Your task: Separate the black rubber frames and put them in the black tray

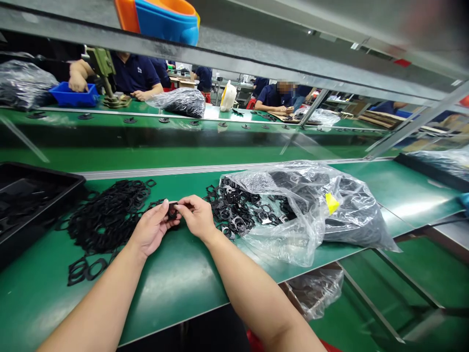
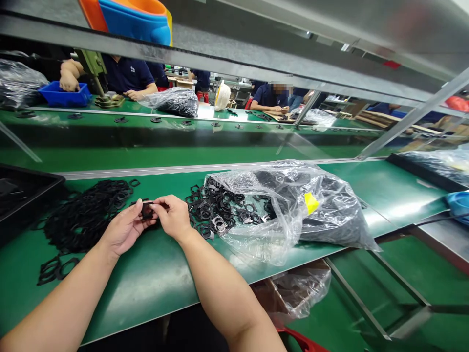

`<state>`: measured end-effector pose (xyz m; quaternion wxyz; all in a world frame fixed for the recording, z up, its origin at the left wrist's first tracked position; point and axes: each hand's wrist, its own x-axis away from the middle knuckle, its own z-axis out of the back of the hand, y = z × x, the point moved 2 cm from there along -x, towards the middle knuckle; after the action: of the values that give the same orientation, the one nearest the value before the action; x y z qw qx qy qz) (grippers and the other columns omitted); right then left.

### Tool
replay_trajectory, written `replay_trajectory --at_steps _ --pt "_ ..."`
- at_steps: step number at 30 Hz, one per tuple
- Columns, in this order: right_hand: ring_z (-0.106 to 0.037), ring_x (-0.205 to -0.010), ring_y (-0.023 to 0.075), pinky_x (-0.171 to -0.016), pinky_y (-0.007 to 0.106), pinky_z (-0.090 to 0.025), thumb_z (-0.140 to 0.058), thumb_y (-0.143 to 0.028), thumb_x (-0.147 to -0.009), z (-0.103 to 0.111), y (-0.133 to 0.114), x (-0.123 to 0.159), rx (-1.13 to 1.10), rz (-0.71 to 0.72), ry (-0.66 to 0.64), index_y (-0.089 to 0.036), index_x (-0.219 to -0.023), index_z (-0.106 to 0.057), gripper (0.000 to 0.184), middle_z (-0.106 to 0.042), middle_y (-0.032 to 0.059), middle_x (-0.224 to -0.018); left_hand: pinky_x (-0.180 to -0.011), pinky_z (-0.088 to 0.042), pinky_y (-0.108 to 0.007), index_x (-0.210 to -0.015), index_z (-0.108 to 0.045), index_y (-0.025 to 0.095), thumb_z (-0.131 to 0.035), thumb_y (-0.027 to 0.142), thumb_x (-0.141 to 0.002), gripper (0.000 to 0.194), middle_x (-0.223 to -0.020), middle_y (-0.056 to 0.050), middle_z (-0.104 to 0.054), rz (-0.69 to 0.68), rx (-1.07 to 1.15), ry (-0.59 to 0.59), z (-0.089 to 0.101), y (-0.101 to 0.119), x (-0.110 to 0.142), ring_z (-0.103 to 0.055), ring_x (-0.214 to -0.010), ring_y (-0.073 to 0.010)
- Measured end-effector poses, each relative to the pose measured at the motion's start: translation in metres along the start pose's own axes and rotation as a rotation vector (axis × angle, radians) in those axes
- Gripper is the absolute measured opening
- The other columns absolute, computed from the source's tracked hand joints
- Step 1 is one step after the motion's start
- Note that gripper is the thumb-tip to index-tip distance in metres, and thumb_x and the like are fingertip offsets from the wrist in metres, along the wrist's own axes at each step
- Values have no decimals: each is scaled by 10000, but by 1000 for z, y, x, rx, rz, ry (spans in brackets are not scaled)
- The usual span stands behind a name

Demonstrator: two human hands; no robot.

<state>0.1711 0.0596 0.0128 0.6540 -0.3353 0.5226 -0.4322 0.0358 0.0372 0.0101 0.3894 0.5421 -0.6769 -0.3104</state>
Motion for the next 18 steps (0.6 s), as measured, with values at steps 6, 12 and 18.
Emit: replay_trajectory --at_steps 6,12,18 --pt "-600 -591 121 -603 255 -490 -663 -377 -755 -2 0 1 -156 -69 -45 -213 -784 -594 181 -613 -6 -715 -683 -529 -261 -920 -708 144 -697 427 -737 337 -788 -53 -681 -16 -5 -28 -1 0 1 -617 -747 -137" --pt "-591 -589 112 -591 247 -488 -671 -373 -740 -2 1 -1 -233 -100 -70 -201 -752 -578 196 -597 -12 -706 -678 -517 -259 -914 -714 139 -711 442 -715 362 -799 -60 -685 -13 -12 -29 0 0 1 -615 -751 -141" --pt "-545 -505 79 -516 221 -461 -737 -406 -656 -4 2 -3 -485 -270 -96 -182 -734 -550 301 -560 -43 -634 -632 -489 -244 -891 -704 130 -677 464 -744 366 -784 -66 -683 -34 -96 -30 -2 1 3 -612 -727 -140"
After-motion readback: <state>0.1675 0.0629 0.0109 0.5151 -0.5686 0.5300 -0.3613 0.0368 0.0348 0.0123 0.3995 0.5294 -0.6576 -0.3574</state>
